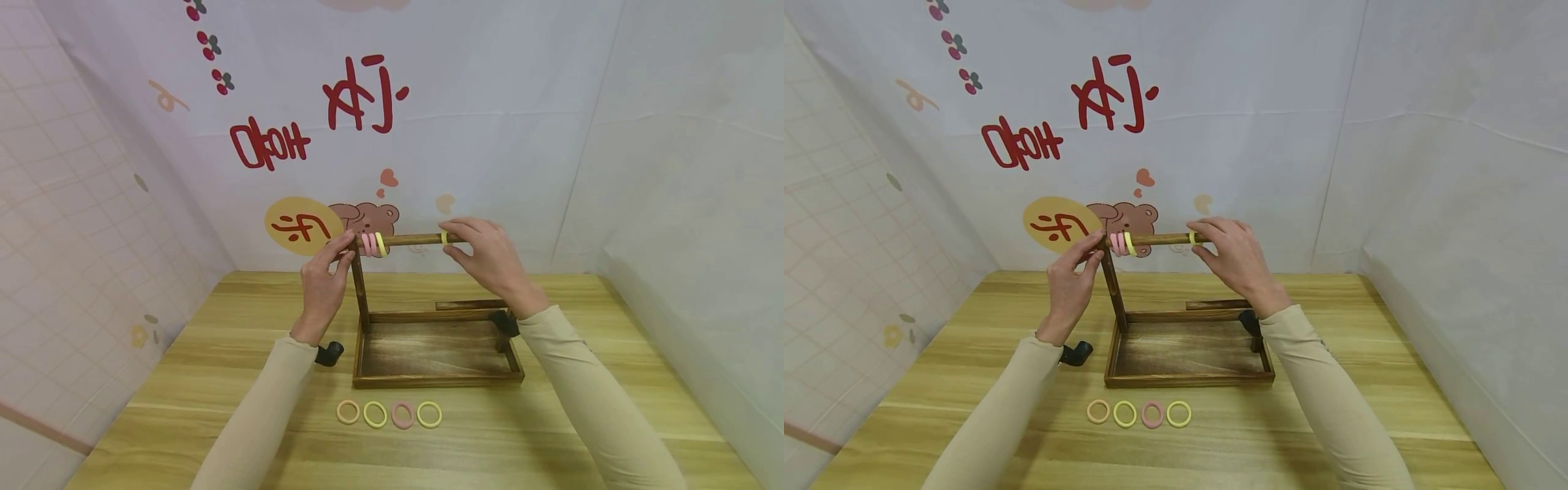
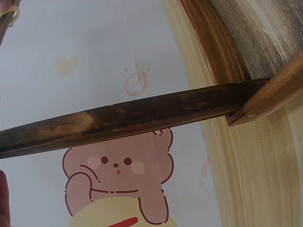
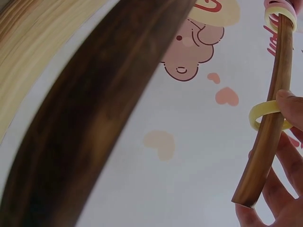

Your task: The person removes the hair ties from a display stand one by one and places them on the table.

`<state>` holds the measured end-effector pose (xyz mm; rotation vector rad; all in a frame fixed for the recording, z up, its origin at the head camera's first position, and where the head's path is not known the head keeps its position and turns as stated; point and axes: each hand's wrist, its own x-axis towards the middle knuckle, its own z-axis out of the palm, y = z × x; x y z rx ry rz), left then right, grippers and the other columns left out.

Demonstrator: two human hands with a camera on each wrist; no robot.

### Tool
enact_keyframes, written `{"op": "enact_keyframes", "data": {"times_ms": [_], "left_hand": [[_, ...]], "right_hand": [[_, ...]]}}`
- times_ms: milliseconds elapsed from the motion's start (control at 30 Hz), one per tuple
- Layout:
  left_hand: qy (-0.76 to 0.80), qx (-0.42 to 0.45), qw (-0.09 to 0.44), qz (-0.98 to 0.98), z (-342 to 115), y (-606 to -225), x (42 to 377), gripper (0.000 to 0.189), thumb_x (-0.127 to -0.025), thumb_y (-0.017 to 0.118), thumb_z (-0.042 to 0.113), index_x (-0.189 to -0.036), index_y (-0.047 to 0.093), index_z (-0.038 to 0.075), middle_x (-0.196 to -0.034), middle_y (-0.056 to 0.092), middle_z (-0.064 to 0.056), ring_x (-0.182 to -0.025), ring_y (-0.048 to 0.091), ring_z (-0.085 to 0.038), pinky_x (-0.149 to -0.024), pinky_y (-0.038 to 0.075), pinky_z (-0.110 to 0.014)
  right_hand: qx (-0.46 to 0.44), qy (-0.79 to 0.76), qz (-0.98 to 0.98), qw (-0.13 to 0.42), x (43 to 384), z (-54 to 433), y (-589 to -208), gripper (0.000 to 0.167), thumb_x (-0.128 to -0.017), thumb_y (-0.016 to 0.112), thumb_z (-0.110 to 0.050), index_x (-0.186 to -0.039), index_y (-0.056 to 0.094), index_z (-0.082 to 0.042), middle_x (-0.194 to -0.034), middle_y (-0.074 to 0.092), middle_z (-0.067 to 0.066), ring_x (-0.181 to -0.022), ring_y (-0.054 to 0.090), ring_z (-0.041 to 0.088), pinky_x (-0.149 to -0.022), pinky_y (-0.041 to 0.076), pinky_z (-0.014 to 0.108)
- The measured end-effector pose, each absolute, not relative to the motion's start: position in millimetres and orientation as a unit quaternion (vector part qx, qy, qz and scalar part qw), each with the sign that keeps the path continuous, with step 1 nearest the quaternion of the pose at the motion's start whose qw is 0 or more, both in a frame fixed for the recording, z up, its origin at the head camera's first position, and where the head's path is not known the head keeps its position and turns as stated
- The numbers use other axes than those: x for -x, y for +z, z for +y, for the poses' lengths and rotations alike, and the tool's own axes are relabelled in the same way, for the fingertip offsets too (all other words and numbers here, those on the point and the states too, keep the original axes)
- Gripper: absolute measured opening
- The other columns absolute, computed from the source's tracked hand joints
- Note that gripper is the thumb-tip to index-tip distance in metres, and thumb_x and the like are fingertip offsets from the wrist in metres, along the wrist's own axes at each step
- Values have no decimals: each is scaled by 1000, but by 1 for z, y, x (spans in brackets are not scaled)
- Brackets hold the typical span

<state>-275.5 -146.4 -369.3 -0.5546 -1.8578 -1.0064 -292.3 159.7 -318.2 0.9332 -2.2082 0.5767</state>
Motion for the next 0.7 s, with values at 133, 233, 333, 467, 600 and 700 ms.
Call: {"op": "enact_keyframes", "data": {"times_ms": [133,233,333,467,600,700], "left_hand": [[-407,226,459,-757,-148,-370,276,31,-95,72,0,-126,72,-1,-127,72,-13,-101,75,-32,-85,61,-42],[-406,226,459,-757,-148,-370,276,31,-95,72,1,-126,72,-1,-128,72,-13,-101,75,-32,-85,61,-42],[-409,224,459,-756,-148,-370,275,31,-95,73,0,-126,73,0,-128,72,-12,-101,75,-32,-85,61,-43],[-409,223,460,-756,-148,-371,275,31,-94,73,0,-125,73,0,-127,72,-12,-100,75,-32,-84,61,-43],[-409,223,460,-756,-148,-371,275,31,-95,73,0,-125,73,0,-128,72,-12,-100,75,-31,-84,61,-43],[-409,223,460,-756,-148,-370,275,31,-95,73,0,-126,73,0,-128,72,-12,-100,75,-31,-85,61,-43]], "right_hand": [[-356,224,-843,334,292,161,-319,45,-88,84,-9,-132,71,-6,-129,70,13,-113,67,32,-102,47,58],[-351,227,-846,331,291,163,-320,46,-88,84,-9,-132,70,-6,-129,70,13,-113,67,32,-102,47,58],[-349,231,-847,328,291,164,-320,46,-88,83,-8,-133,70,-5,-130,70,14,-112,68,32,-101,48,58],[-349,231,-847,327,292,166,-321,46,-89,83,-8,-133,70,-5,-130,70,14,-111,68,33,-101,48,59],[-347,229,-850,324,291,168,-321,47,-89,83,-8,-134,69,-5,-130,69,14,-114,66,34,-101,47,59],[-346,230,-851,322,291,170,-321,47,-89,83,-7,-134,69,-5,-130,69,14,-114,66,34,-102,47,59]]}}
